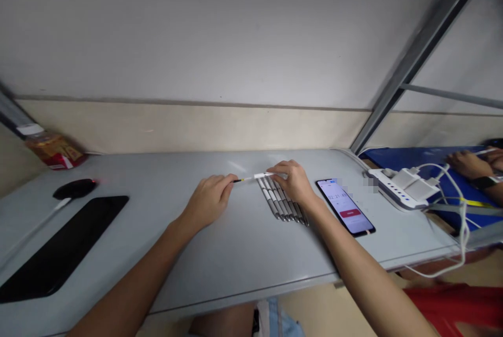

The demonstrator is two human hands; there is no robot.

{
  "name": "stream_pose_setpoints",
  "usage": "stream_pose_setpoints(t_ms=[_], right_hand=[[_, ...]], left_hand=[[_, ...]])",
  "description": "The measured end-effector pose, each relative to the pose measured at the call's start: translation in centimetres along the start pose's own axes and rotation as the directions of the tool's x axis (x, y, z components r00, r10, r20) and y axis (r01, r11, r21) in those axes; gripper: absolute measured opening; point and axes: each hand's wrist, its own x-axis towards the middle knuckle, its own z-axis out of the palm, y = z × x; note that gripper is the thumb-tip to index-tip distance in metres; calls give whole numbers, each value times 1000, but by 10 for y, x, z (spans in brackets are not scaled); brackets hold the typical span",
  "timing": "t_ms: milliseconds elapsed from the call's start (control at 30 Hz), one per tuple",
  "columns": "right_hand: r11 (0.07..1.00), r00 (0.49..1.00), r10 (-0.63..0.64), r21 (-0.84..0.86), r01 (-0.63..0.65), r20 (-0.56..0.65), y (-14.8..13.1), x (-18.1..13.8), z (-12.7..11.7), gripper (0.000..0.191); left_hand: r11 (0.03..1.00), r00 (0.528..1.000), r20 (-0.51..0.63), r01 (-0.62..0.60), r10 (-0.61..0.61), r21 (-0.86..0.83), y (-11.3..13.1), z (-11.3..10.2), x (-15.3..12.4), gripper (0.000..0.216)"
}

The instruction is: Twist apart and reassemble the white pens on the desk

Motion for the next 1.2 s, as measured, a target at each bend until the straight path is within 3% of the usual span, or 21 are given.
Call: stream_pose_setpoints(t_ms=[433, 767, 867, 967, 1100, 1200], right_hand=[[974, 993, -81, 218, 61, 83, -22, -4, 13, 22], [862, 966, 33, 481, -157, 255, -27, -4, 13, 25], [844, 944, 47, 492, -212, 326, -29, -4, 11, 37], [842, 935, 63, 484, -237, 348, -29, -3, 9, 47], [815, 934, 57, 524, -247, 351, -23, -2, 6, 29], [809, 946, 38, 546, -219, 323, -17, -2, 5, 35]], left_hand=[[997, 999, 37, -4, 7, -78, 8, 0, -1, 29], [994, 995, 41, -91, 93, -55, 6, -2, -1, 28], [991, 993, 36, -114, 116, -64, 8, -4, -1, 28], [991, 992, 36, -117, 119, -65, 9, -4, 0, 27], [995, 995, 27, -94, 95, -43, 9, -2, -1, 28], [996, 996, 38, -84, 85, -36, 7, -2, -1, 28]])
